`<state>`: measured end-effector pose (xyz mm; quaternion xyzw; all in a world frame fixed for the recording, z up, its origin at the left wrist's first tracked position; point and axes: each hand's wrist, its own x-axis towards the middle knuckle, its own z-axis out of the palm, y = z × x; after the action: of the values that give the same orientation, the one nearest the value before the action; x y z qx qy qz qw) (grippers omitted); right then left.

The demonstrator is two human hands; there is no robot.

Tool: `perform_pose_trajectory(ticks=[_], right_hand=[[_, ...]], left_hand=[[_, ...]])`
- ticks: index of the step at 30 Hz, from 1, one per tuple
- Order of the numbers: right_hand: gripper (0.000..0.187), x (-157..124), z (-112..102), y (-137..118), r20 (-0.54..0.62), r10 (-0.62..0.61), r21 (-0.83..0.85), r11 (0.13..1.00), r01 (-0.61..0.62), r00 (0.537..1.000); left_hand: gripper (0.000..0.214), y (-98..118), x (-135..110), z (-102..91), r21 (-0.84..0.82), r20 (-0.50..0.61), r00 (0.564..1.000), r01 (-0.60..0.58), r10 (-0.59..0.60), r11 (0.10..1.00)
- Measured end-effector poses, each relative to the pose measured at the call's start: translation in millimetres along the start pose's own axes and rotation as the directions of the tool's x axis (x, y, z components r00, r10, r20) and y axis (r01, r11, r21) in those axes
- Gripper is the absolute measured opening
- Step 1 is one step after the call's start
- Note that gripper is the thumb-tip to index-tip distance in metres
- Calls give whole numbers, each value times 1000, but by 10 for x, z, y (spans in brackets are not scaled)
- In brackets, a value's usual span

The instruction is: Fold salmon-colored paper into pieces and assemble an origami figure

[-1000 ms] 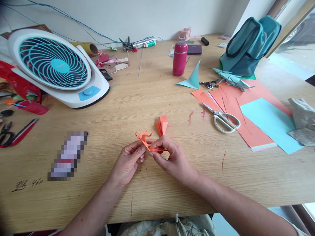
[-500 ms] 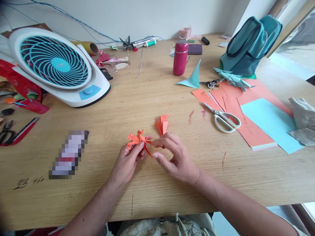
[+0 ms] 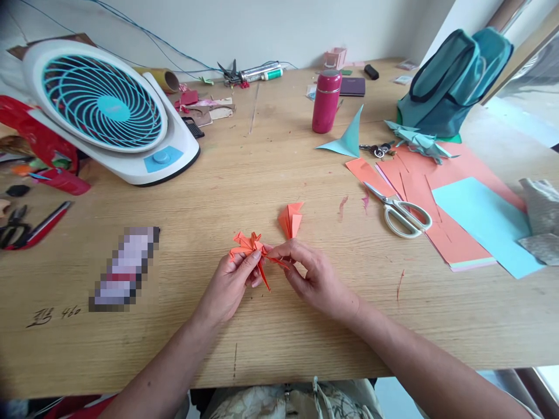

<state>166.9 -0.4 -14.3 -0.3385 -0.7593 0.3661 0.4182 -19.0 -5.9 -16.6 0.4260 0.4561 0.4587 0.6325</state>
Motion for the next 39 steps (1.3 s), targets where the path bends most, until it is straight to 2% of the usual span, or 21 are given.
perform_pose_trajectory(ticks=[4, 10, 18, 23, 27, 30, 33, 36, 39], right_hand=[[27, -5, 4, 2, 32, -86, -111, 990, 89, 996], [21, -18, 41, 20, -75, -80, -193, 979, 64, 994], [24, -9, -7, 12, 66, -182, -319, 928, 193, 981], [20, -12, -22, 19, 120, -240, -415, 870, 268, 963], [20, -17, -26, 32, 134, -254, -413, 865, 286, 958], [20, -23, -24, 32, 89, -208, -338, 913, 226, 974], [17, -15, -20, 32, -20, -112, -224, 969, 104, 994], [13, 3, -9, 27, -108, -5, -147, 989, -11, 994], [9, 13, 15, 12, -115, 93, -84, 991, -103, 989]], left_hand=[[34, -16, -1, 5, -57, 6, 999, 37, -37, 998], [37, -15, -3, 7, -73, 40, 997, 65, -63, 995], [41, 23, -6, 24, -57, 40, 995, 97, -94, 994], [41, 25, 6, 11, 25, 19, 996, 85, -86, 996], [38, 2, 12, -16, 119, 4, 996, 87, -88, 989], [39, -13, 8, -38, 212, 21, 998, 56, -62, 976], [38, 14, -3, -34, 243, 68, 997, 8, -26, 970], [27, 68, -15, -9, 267, 87, 995, -68, 46, 961], [17, 96, -20, 5, 298, 70, 991, -134, 118, 945]])
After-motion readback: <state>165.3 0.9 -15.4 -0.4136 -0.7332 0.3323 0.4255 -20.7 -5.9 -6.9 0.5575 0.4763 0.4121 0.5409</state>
